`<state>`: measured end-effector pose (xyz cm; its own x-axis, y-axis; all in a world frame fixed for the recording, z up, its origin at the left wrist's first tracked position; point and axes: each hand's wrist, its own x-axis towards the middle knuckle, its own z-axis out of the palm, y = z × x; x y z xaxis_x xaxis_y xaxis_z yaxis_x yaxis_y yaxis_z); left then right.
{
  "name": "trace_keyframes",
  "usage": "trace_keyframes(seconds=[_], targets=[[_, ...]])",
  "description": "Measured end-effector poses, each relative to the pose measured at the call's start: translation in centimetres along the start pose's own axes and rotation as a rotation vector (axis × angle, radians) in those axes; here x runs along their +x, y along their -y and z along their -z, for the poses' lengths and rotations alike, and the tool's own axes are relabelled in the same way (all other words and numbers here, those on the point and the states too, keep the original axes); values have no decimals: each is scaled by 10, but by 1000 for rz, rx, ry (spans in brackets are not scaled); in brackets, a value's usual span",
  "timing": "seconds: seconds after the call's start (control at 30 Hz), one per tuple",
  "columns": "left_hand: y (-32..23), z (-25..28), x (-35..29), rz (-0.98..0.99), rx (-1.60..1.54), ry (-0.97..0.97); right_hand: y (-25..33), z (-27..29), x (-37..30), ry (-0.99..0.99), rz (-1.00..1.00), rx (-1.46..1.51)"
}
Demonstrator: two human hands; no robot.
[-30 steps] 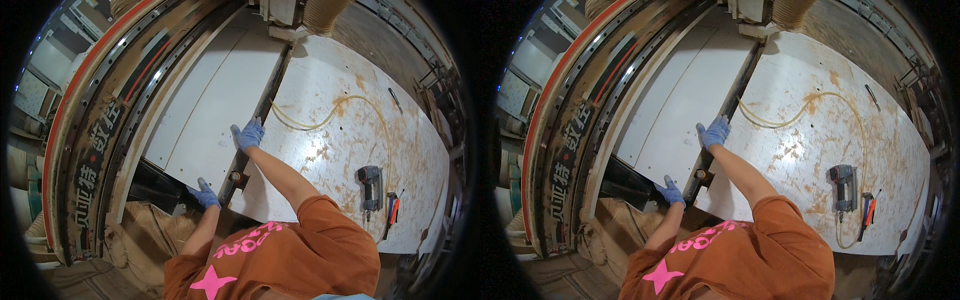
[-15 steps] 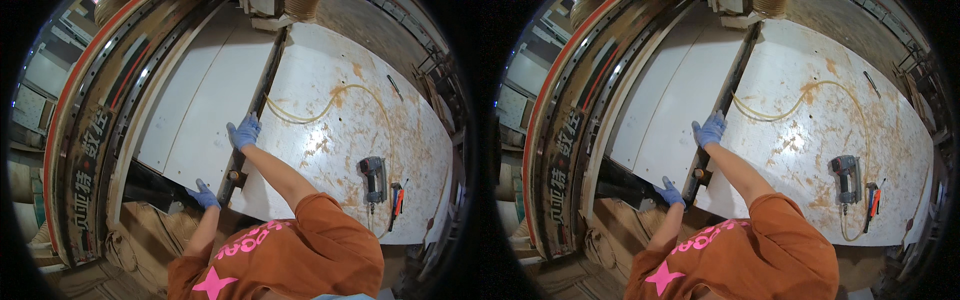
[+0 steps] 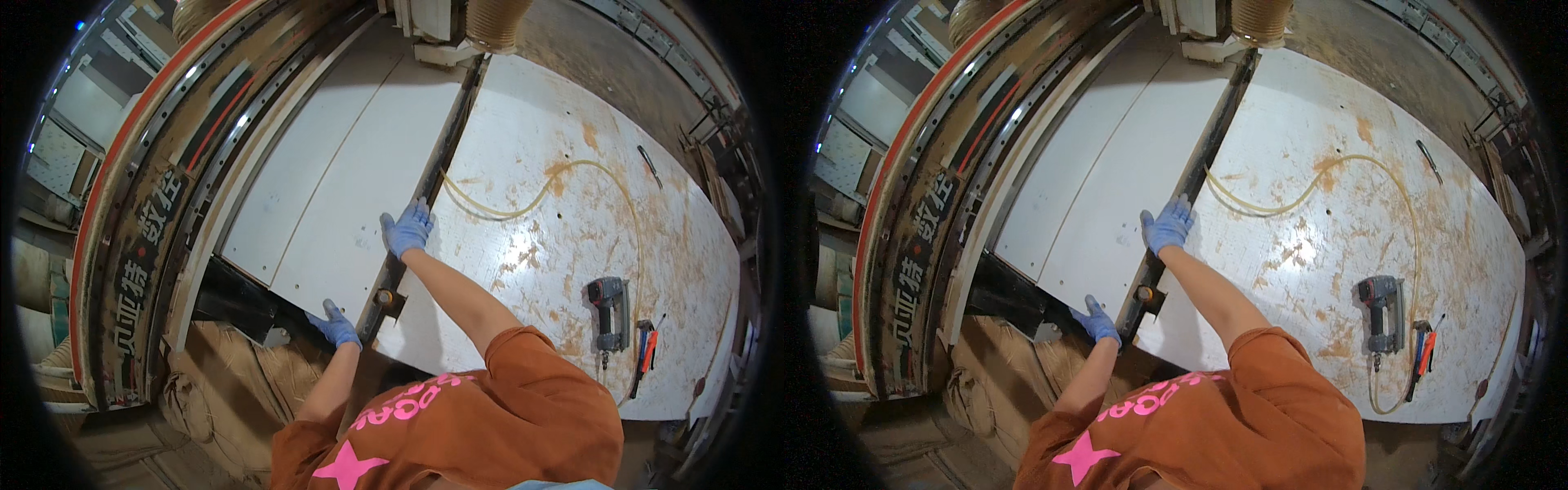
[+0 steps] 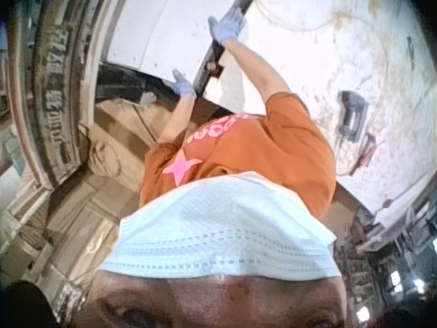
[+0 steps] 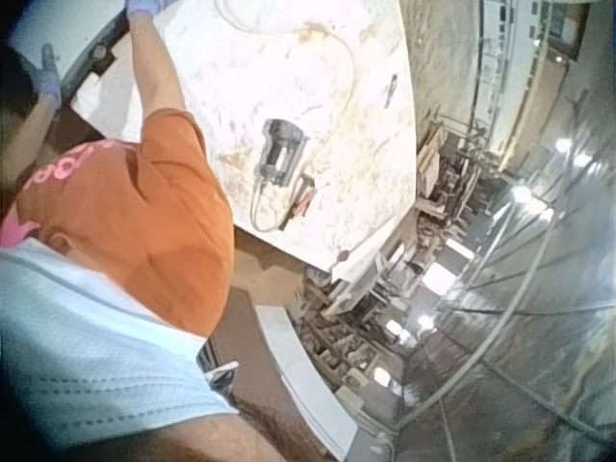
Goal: The person positions and secures a white panel onto a machine table using a hammer to tap it into place. They then operate a CNC control panel with a mouse and keyboard before returning to the table to continue hammering the panel edges.
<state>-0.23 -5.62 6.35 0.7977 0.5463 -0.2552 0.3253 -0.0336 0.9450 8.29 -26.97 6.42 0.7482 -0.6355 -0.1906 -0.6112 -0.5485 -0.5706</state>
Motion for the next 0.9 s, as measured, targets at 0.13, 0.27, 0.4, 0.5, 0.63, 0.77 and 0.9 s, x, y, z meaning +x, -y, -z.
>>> trace_keyframes(seconds=[0.13,0.27,0.4,0.5,0.63,0.77,0.9], targets=[[4,6,-1,-2,141,16,-3,-7,3,-66,16,-3],[15,6,-5,-50,-51,7,-8,-13,-2,-74,24,-14],[2,-3,-3,-5,16,6,-6,-17,11,-130,45,9],[15,3,-2,29,-93,-15,-9,-12,-3,-43,30,-28],[23,-4,3,-24,-221,-4,-6,-8,5,-38,25,-4],[35,5,5,-25,-23,-10,-26,1,-1,-9,89,-135],[23,8,-4,4,-26,17,-95,32,7,-248,240,-496]])
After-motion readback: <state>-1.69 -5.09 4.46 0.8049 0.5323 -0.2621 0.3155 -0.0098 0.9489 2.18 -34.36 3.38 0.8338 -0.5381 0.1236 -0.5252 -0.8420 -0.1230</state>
